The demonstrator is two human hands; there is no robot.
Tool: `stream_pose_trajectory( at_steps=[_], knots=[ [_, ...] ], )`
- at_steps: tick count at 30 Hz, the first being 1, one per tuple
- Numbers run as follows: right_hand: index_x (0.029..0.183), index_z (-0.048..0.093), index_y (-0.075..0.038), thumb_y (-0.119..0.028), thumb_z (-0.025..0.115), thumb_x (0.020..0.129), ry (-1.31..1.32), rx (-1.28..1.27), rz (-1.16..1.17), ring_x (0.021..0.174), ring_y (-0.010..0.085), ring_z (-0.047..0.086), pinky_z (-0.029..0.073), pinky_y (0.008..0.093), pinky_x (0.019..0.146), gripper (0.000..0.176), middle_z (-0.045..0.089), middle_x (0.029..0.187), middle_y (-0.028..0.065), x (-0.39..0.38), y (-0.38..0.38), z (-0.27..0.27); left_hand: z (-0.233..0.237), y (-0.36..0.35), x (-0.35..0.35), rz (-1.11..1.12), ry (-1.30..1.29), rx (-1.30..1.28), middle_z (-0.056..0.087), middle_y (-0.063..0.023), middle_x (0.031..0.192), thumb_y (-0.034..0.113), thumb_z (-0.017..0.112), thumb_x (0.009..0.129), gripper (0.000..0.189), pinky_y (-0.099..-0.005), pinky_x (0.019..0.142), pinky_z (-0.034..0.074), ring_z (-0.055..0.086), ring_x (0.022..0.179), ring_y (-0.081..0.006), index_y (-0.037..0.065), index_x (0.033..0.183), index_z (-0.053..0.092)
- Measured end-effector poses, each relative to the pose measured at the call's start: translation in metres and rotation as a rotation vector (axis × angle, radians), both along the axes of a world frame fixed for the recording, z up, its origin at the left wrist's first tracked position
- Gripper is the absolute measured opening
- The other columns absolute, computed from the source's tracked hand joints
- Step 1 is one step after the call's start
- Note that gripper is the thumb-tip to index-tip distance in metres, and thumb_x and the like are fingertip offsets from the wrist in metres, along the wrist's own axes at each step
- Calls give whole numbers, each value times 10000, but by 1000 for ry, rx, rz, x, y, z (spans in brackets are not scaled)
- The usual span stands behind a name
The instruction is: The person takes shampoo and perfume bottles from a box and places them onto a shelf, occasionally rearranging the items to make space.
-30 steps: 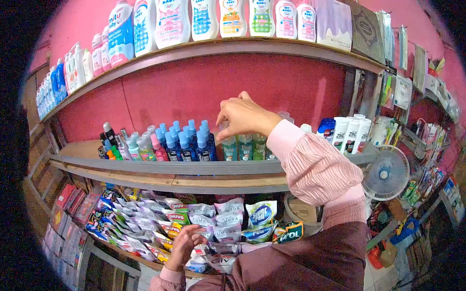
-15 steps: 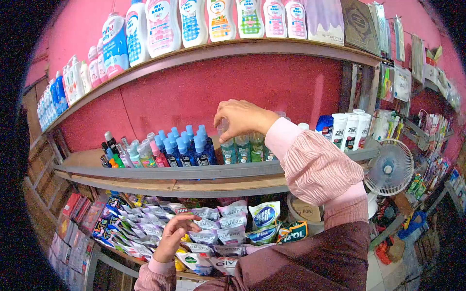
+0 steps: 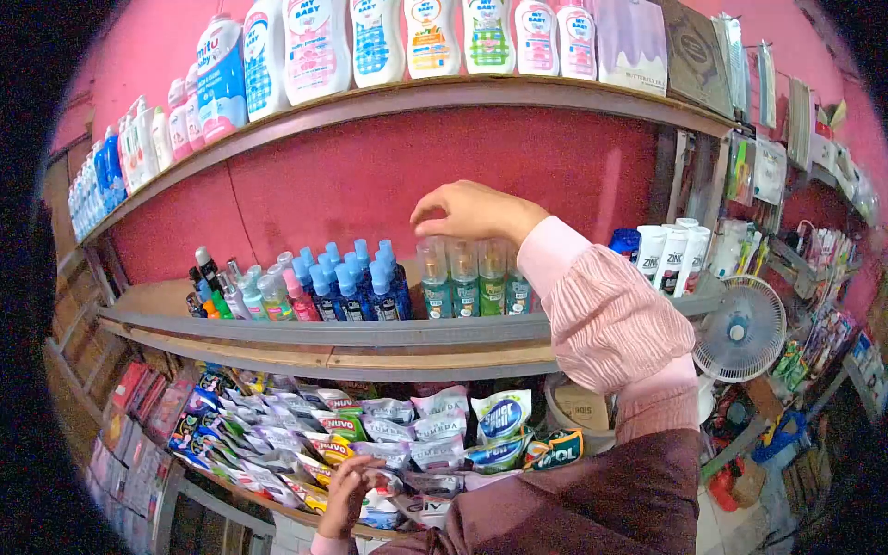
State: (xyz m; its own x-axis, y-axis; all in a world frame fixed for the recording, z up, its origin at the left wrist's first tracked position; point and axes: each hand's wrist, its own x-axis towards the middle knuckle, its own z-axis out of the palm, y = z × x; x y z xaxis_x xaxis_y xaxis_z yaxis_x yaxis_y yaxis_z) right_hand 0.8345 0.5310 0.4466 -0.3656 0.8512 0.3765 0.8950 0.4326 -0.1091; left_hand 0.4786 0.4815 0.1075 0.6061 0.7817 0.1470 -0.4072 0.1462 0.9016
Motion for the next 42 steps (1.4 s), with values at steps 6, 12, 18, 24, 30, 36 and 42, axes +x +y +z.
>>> stream_pose_trajectory(
  at_steps=[6,12,18,24,30,36,42],
  knots=[
    [1052,677,-116,-225,644,789,-54,-105,-81,933,248,632,474,368,853,286,674,1002,113,2,18,6,-17,-8,-11,55,13,-27,555,-183,1177,305,525,901,455,-415,869,475,607,953,-275,-4,1229,462],
    [1012,691,-94,-199,648,797,-12,-208,-72,924,211,636,479,346,829,243,686,974,91,1,29,7,-23,-8,-11,68,-35,-60,563,-165,1172,234,510,916,406,-351,882,474,619,950,-240,-12,1234,456],
    [1029,681,-105,-335,645,797,-66,-139,-145,974,234,614,446,342,868,329,667,1017,97,-8,13,7,-18,-12,-11,78,-28,-44,558,-177,1176,259,523,909,428,-403,874,473,613,948,-283,-17,1229,455],
    [1017,675,-155,-493,713,677,-335,-107,-179,1122,243,519,301,466,966,481,605,1134,58,-15,1,4,-21,-10,-9,67,-5,-70,553,-174,1192,239,517,911,415,-379,886,468,611,968,-258,-22,1228,454],
    [959,673,-128,-466,763,610,-329,-169,-165,1105,243,515,269,527,949,495,600,1128,49,-14,5,4,-24,-7,-7,47,-29,-77,553,-173,1201,207,496,923,392,-375,896,464,607,985,-251,-20,1238,446],
    [917,684,-117,-444,772,587,-335,-187,-188,1080,244,523,294,477,931,473,604,1110,50,-13,9,6,-23,-7,-8,62,-20,-78,554,-171,1197,223,499,923,392,-378,887,469,612,968,-251,-13,1233,450],
    [903,690,-109,-425,770,577,-301,-197,-162,1089,249,527,296,480,931,460,603,1113,59,-12,14,3,-18,-6,-9,58,-33,-77,553,-173,1191,277,525,912,419,-384,875,473,615,942,-250,-7,1215,462]
  ],
)
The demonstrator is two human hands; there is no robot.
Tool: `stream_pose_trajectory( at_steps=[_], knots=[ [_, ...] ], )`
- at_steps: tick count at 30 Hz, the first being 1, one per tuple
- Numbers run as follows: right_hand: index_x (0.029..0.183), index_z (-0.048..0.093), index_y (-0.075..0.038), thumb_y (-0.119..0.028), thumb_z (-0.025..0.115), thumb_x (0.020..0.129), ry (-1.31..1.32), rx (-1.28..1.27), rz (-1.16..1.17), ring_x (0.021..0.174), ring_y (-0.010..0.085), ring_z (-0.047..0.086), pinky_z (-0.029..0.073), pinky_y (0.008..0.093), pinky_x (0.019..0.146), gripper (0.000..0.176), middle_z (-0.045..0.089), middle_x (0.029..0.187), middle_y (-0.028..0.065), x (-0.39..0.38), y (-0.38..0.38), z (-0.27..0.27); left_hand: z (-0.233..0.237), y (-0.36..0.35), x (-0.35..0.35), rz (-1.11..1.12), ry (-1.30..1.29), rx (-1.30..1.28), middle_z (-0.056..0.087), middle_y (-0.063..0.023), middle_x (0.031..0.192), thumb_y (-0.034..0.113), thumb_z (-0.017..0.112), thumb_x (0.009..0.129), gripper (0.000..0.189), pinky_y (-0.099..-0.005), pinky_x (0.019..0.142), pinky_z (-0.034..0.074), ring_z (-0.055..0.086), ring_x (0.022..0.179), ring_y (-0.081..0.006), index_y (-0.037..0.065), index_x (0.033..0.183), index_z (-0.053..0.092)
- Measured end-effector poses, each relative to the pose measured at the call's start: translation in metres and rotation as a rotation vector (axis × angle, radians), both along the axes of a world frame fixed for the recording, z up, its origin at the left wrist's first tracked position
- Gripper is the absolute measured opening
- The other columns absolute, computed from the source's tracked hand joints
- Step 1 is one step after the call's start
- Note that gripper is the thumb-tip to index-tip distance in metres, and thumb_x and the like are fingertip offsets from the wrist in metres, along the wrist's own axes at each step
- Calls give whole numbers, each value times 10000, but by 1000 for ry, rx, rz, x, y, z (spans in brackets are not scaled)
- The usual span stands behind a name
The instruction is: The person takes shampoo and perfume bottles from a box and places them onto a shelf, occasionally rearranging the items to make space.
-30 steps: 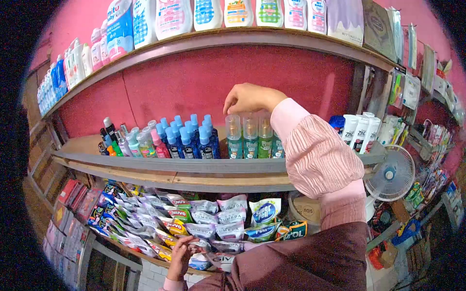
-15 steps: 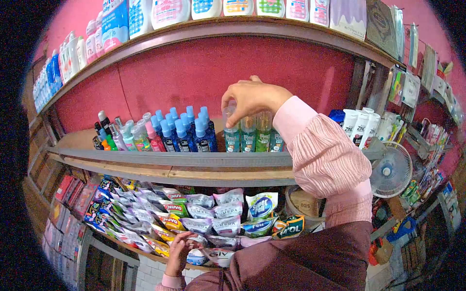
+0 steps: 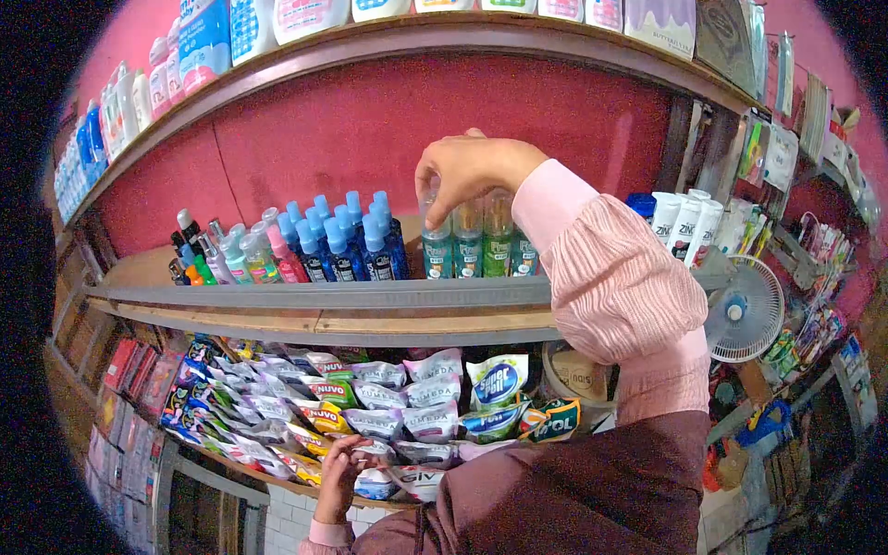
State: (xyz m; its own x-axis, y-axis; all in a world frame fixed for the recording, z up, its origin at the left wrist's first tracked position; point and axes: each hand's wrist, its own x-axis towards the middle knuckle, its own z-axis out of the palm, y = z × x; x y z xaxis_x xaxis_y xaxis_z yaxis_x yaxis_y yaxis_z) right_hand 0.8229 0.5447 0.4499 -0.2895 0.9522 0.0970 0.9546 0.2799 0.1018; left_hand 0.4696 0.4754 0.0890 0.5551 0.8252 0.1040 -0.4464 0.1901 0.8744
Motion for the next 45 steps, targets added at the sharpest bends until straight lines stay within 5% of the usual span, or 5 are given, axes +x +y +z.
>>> stream_pose_trajectory(
  at_steps=[14,20,28,32,45],
  knots=[
    [1039,638,-151,-464,743,623,12,-58,-49,1165,272,474,230,543,1020,531,575,1151,70,-17,-9,3,-10,7,1,-19,10,-35,561,-178,1180,256,527,913,417,-362,877,467,613,940,-225,-6,1230,457],
    [1050,640,-142,-431,683,699,14,544,194,1155,286,487,288,447,993,456,559,1209,100,-4,-35,-9,-17,6,5,-69,63,-39,573,-151,1177,251,488,932,401,-356,894,455,609,976,-237,-3,1240,450],
    [1005,661,-66,-102,699,716,716,738,70,1183,285,496,366,399,994,294,572,1216,138,-16,-192,-100,-51,2,40,-486,164,-68,565,-175,1136,255,466,956,366,-376,867,473,601,961,-250,0,1217,454],
    [957,674,-44,-66,688,729,1045,759,-302,1092,268,550,390,385,959,230,611,1152,136,-44,-249,-176,-46,11,39,-668,137,-94,576,-146,1121,156,428,971,297,-337,860,483,602,955,-220,2,1220,477],
    [956,662,-34,-46,704,753,847,868,-399,986,220,605,448,338,860,208,651,1043,97,-175,-260,-200,-73,-5,-20,-1125,127,79,584,-125,1148,129,431,961,299,-314,878,461,590,1011,-194,-9,1223,473]
  ],
)
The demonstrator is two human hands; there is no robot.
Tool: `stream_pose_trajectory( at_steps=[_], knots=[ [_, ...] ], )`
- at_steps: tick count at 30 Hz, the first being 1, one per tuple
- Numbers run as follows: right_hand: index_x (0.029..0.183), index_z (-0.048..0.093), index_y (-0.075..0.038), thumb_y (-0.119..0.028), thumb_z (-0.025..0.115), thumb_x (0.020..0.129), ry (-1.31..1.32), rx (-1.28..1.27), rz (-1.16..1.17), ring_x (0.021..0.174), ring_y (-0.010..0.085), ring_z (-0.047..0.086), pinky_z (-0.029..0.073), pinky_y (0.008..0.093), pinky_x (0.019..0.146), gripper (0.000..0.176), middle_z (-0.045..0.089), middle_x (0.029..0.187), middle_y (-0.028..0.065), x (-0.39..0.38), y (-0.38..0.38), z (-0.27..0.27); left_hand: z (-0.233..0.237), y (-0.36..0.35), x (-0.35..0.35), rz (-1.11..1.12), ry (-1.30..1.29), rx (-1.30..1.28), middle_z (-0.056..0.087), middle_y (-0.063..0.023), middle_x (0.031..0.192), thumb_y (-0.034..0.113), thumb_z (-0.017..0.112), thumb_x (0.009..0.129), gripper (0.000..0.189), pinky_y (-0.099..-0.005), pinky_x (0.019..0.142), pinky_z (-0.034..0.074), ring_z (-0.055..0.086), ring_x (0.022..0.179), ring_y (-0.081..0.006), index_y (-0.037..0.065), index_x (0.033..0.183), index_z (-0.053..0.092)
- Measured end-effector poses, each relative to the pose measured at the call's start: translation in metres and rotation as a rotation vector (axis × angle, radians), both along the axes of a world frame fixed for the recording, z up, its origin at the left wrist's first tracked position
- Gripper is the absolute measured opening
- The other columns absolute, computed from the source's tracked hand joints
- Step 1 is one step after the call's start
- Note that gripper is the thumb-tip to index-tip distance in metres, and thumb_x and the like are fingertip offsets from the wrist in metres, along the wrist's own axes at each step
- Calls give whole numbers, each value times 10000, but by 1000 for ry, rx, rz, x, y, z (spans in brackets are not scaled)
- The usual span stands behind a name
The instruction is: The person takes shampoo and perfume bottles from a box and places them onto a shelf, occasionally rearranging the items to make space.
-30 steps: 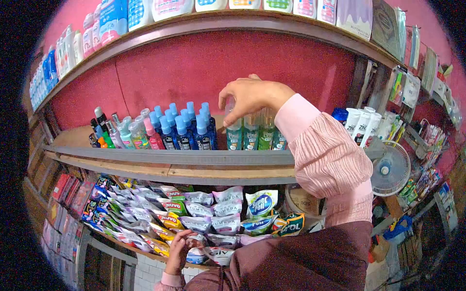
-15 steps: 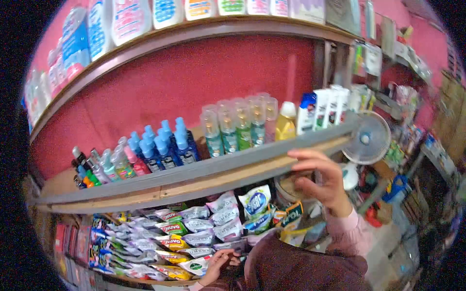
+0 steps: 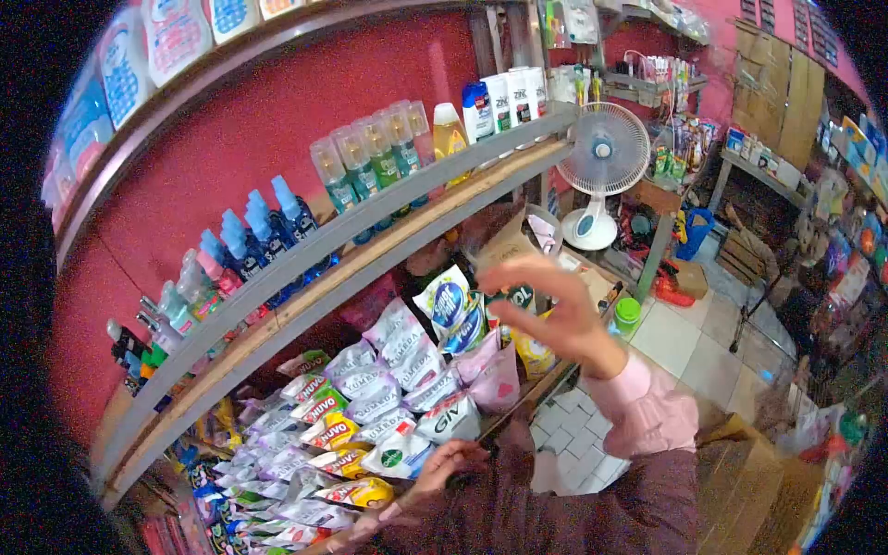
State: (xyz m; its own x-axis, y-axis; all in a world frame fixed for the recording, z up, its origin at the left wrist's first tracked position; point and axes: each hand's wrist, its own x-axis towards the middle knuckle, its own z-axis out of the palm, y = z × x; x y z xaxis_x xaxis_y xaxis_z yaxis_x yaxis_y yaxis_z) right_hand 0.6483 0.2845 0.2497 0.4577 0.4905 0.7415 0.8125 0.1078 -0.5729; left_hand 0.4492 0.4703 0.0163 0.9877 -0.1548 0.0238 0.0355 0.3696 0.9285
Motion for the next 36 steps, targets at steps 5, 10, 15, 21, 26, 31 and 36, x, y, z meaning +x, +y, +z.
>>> stream_pose_trajectory(
  at_steps=[5,10,15,21,26,31,36],
  knots=[
    [986,660,-26,-98,704,786,90,33,129,916,191,626,476,312,816,217,659,1007,85,-43,19,-74,-13,3,-21,13,125,-42,583,-126,1159,106,412,958,290,-317,897,455,584,1025,-199,-14,1214,477],
    [1032,646,-32,-165,664,840,500,53,16,918,125,602,472,268,797,235,651,1006,60,-94,-18,-157,-4,-30,-35,-72,145,-94,593,-145,1128,185,473,943,317,-347,892,465,595,999,-217,-24,1180,489],
    [1043,639,-46,-193,621,877,829,122,-123,933,103,574,465,259,798,223,635,1003,33,-170,-95,-217,-16,-76,-36,-243,210,45,600,-162,1083,240,525,920,347,-364,857,486,611,929,-234,-13,1155,497],
    [1014,631,-41,-201,626,867,704,296,-511,943,111,573,466,276,807,217,619,1034,47,-276,-205,-245,4,-188,-53,-539,209,92,605,-144,1004,253,515,930,324,-364,829,487,609,900,-237,-6,1125,501],
    [1025,651,-75,-214,620,868,801,466,-762,853,112,561,468,271,756,212,633,1004,40,-403,-304,-252,9,-312,-120,-940,209,198,603,-156,1021,259,524,923,339,-350,856,466,600,904,-230,-17,1118,499],
    [974,655,-65,-208,631,849,752,615,-1159,781,117,593,481,263,709,191,659,907,36,-562,-388,-287,15,-426,-227,-1388,195,397,599,-164,1056,253,508,932,343,-347,870,457,592,924,-221,-36,1115,489],
    [980,650,-42,-200,618,866,878,810,-1260,832,108,607,476,264,742,198,666,900,49,-654,-402,-320,14,-487,-281,-1559,185,477,601,-163,1054,243,488,941,326,-368,872,464,595,923,-218,-32,1116,491]
  ],
)
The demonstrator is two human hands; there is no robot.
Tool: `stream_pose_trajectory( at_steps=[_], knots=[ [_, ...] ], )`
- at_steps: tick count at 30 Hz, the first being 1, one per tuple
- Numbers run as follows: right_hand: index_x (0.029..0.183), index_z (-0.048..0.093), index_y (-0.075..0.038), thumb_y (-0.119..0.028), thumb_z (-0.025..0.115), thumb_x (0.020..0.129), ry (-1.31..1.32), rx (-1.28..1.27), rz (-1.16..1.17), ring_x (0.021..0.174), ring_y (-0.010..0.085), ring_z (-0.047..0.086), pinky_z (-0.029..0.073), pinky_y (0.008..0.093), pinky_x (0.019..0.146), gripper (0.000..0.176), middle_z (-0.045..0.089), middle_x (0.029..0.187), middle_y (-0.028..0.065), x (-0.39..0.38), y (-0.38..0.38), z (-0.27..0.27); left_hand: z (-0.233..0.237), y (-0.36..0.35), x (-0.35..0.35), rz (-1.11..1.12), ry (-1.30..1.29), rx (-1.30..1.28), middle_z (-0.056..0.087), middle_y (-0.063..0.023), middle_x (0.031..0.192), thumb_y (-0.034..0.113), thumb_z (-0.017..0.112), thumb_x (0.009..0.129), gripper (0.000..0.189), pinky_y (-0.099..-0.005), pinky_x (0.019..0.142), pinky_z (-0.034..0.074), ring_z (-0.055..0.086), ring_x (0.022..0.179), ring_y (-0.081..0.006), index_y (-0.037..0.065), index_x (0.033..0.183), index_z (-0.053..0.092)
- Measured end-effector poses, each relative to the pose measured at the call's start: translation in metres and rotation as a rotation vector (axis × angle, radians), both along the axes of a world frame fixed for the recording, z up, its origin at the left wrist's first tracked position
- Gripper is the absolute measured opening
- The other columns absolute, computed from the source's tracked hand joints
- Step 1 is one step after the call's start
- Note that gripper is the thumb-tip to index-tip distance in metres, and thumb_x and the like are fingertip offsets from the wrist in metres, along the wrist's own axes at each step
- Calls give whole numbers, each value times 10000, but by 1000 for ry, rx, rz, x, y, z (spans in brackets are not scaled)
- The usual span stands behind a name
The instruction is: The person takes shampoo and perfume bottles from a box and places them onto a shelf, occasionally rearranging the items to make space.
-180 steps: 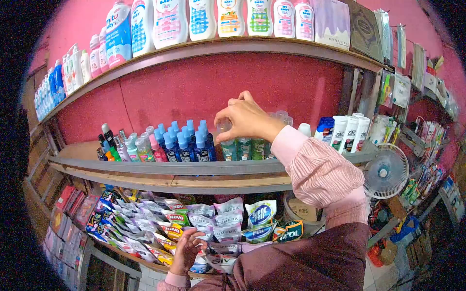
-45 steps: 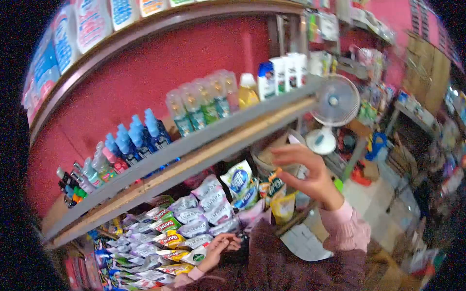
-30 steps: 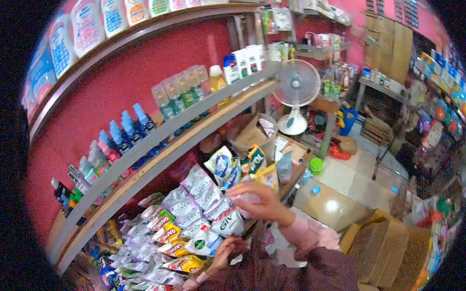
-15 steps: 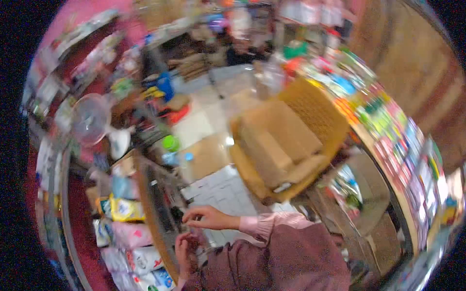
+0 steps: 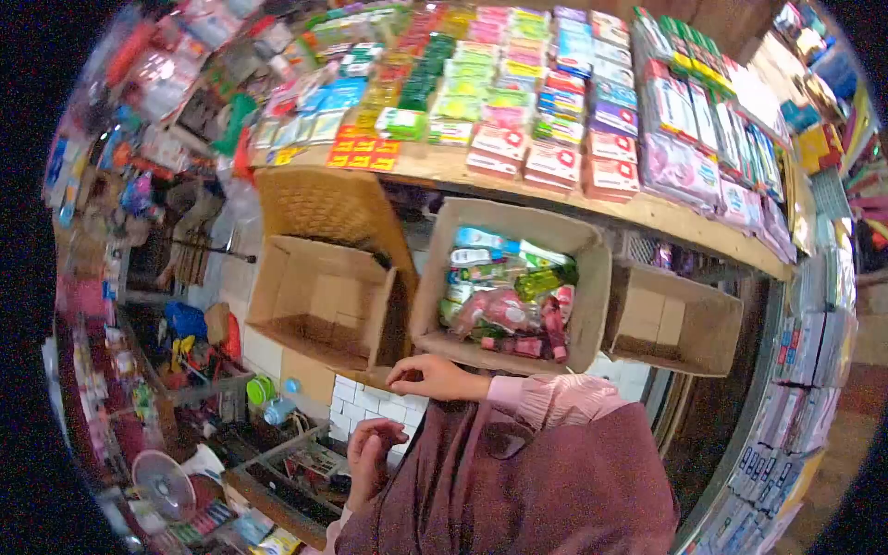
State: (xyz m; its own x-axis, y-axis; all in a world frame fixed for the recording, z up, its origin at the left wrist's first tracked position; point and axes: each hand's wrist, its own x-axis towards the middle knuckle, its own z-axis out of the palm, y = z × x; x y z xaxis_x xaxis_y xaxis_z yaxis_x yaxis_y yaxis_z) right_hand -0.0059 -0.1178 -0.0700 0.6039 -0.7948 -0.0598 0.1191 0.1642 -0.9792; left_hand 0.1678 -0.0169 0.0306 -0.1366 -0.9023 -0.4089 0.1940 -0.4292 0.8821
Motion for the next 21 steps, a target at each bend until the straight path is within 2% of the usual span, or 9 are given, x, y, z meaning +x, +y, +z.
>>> stream_pose_trajectory(
  at_steps=[5,7,8,9,10,13,15,18,21],
  knots=[
    [980,643,-6,-176,607,875,-73,145,-349,846,115,603,470,268,774,203,665,883,57,-48,11,-58,-8,-41,-32,-109,-3,37,601,-157,1036,239,490,942,314,-373,855,471,597,916,-226,-18,1122,495],
    [966,656,-12,-139,610,875,-96,385,-489,869,104,587,473,257,753,163,655,904,33,-78,10,-93,-13,-48,-45,-125,-9,68,594,-159,1022,259,501,936,323,-373,838,470,595,888,-231,-12,1113,496],
    [967,659,-22,-134,605,879,-84,346,-591,869,97,584,477,249,734,152,653,920,24,-97,9,-109,-14,-52,-50,-142,-2,79,593,-159,1025,258,499,938,323,-373,839,469,595,889,-230,-12,1117,495],
    [991,653,-30,-116,598,878,-96,512,-661,868,95,585,478,243,734,153,649,925,22,-120,4,-91,-16,-54,-55,-156,3,90,593,-159,1028,257,496,941,323,-373,840,469,594,890,-230,-12,1120,494],
    [1019,645,-41,-88,583,876,-124,448,-754,875,96,585,478,241,715,162,643,921,23,-137,8,-134,-17,-57,-59,-169,7,102,592,-159,1031,256,494,943,323,-373,841,469,594,891,-229,-11,1124,493],
    [1057,636,-75,-78,529,902,42,646,-1024,743,96,559,457,222,656,188,643,936,18,-185,-6,-147,-24,-61,-64,-185,18,118,592,-156,1034,242,493,944,315,-373,850,467,593,899,-228,-11,1133,491],
    [1095,616,-75,-118,539,909,-63,776,-1130,830,85,561,454,227,698,206,635,974,9,-203,-11,-168,-29,-62,-63,-174,45,125,598,-150,1040,223,492,945,301,-363,865,464,595,909,-218,-8,1136,495],
    [1120,605,-74,-182,594,874,345,382,-1065,844,155,602,476,264,722,269,637,1051,69,-195,-30,-202,-34,-63,-62,-142,70,127,612,-140,1049,200,490,945,291,-349,876,463,600,917,-202,-14,1142,501],
    [1174,585,-121,-267,653,814,950,-150,-878,983,243,591,448,397,839,395,628,1088,111,-183,-65,-191,-36,-61,-57,-110,57,133,604,-145,1049,203,487,947,291,-358,871,465,597,916,-210,-11,1143,497]
  ],
)
